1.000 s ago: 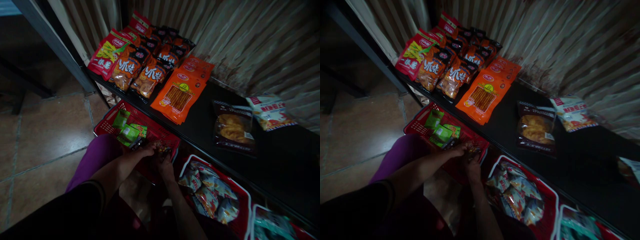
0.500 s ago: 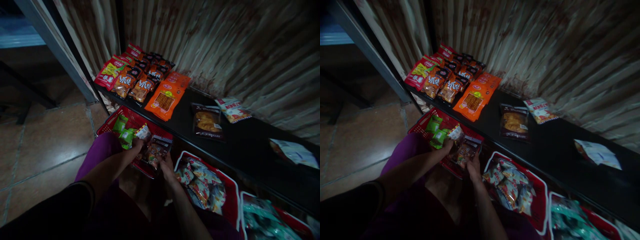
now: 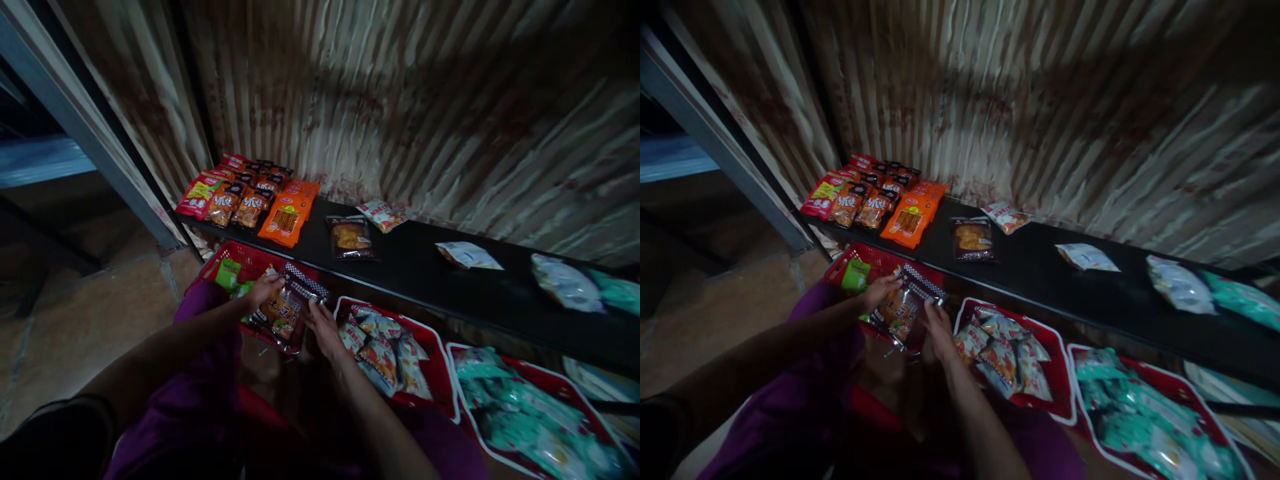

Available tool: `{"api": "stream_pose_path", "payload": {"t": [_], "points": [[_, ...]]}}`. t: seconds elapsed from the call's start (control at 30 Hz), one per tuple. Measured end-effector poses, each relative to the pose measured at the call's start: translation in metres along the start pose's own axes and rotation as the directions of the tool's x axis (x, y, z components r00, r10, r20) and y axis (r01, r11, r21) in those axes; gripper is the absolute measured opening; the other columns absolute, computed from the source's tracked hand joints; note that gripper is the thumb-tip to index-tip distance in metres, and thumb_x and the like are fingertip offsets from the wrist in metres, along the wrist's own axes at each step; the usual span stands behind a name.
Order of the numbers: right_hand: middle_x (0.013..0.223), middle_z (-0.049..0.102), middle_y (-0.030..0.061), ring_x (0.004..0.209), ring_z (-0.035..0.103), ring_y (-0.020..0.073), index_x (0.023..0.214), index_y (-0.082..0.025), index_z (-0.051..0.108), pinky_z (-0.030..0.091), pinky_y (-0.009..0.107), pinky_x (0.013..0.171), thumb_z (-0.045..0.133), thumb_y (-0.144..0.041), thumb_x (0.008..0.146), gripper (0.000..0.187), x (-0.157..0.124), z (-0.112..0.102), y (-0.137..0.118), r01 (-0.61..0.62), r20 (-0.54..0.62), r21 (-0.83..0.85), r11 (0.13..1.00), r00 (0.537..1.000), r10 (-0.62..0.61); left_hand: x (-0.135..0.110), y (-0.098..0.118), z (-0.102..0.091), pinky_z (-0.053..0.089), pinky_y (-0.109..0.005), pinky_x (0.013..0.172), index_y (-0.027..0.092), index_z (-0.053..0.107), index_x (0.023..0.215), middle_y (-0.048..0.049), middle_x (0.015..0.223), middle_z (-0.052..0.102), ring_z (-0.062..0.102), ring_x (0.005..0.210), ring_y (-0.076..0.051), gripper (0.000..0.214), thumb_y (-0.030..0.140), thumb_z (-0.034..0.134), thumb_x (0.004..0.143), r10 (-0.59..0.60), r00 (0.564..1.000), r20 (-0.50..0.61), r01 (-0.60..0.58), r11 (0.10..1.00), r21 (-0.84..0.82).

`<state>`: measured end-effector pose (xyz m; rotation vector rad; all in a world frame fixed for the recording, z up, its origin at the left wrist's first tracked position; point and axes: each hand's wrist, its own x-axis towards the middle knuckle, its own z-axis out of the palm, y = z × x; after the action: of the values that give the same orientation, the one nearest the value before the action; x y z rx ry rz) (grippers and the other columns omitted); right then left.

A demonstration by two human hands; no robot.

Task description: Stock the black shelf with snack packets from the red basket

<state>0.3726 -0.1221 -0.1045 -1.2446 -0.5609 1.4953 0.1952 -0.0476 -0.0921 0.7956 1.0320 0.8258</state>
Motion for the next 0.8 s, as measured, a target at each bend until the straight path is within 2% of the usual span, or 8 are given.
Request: {"api": "stream_pose_path", "payload": {"t": [0.1,0.27,0.4,0.5,0.63,0.8], "points": [[0.094,0.073,0.0024,0.086,0.067,0.0185,0.086,-0.022,0.066,0.053,0.028,0.076,0.074,-0.052,0.063,0.039,-0.003,-0.003,-0.018,0.122,-0.084,0.027,0.992,0.989,-0.12,-0.013,0.012,0.018,0.048,-0.026,0.064,0.016,0.064,0.084,-0.0007,0.072,0.068,0.063,0.064,-0.015,0.042,0.047,0.078,0.06,0.062,0.998,0.016,-0.063,0.996,0.07],[0.081,0.074,0.0017,0.079,0.068,0.0207,0.08,-0.023,0.065,0.053,0.031,0.074,0.075,-0.055,0.06,0.04,-0.008,-0.009,-0.049,0.205,-0.098,0.136,0.969,0.976,-0.193,-0.026,0.029,0.054,0.048,-0.026,0.067,0.018,0.064,0.079,-0.0001,0.075,0.069,0.063,0.07,-0.016,0.035,0.047,0.076,0.062,0.141,0.988,0.06,-0.144,0.988,0.048],[0.079,0.073,0.0005,0.074,0.067,0.0187,0.08,-0.022,0.066,0.052,0.03,0.073,0.073,-0.055,0.063,0.038,-0.009,-0.015,-0.058,0.284,-0.085,0.131,0.95,0.958,-0.275,-0.035,0.045,0.075,0.049,-0.026,0.069,0.017,0.065,0.074,-0.0026,0.075,0.07,0.063,0.072,-0.017,0.034,0.048,0.075,0.064,0.188,0.98,0.057,-0.191,0.98,0.049],[0.076,0.072,0.0003,0.071,0.066,0.0177,0.076,-0.02,0.066,0.051,0.028,0.069,0.071,-0.058,0.064,0.04,-0.007,-0.022,-0.058,0.333,-0.102,0.131,0.934,0.941,-0.322,-0.041,0.054,0.086,0.048,-0.025,0.066,0.016,0.065,0.071,-0.001,0.071,0.069,0.06,0.067,-0.015,0.034,0.047,0.076,0.062,0.249,0.967,0.048,-0.252,0.964,0.086],[0.07,0.071,0.0005,0.068,0.064,0.0173,0.073,-0.018,0.066,0.049,0.028,0.067,0.068,-0.062,0.065,0.044,-0.005,-0.031,-0.062,0.392,-0.143,0.117,0.912,0.916,-0.375,-0.05,0.056,0.103,0.049,-0.026,0.067,0.016,0.064,0.071,-0.0009,0.07,0.069,0.06,0.067,-0.015,0.034,0.047,0.076,0.063,0.256,0.967,-0.005,-0.255,0.964,0.074],[0.068,0.07,-0.0004,0.066,0.063,0.0177,0.072,-0.018,0.067,0.049,0.028,0.064,0.065,-0.066,0.065,0.049,-0.017,-0.035,-0.075,0.441,-0.158,0.081,0.894,0.891,-0.425,-0.061,0.046,0.12,0.049,-0.028,0.068,0.015,0.063,0.077,-0.0015,0.072,0.069,0.061,0.066,-0.016,0.042,0.053,0.074,0.063,0.285,0.958,-0.033,-0.286,0.958,-0.036]]}}
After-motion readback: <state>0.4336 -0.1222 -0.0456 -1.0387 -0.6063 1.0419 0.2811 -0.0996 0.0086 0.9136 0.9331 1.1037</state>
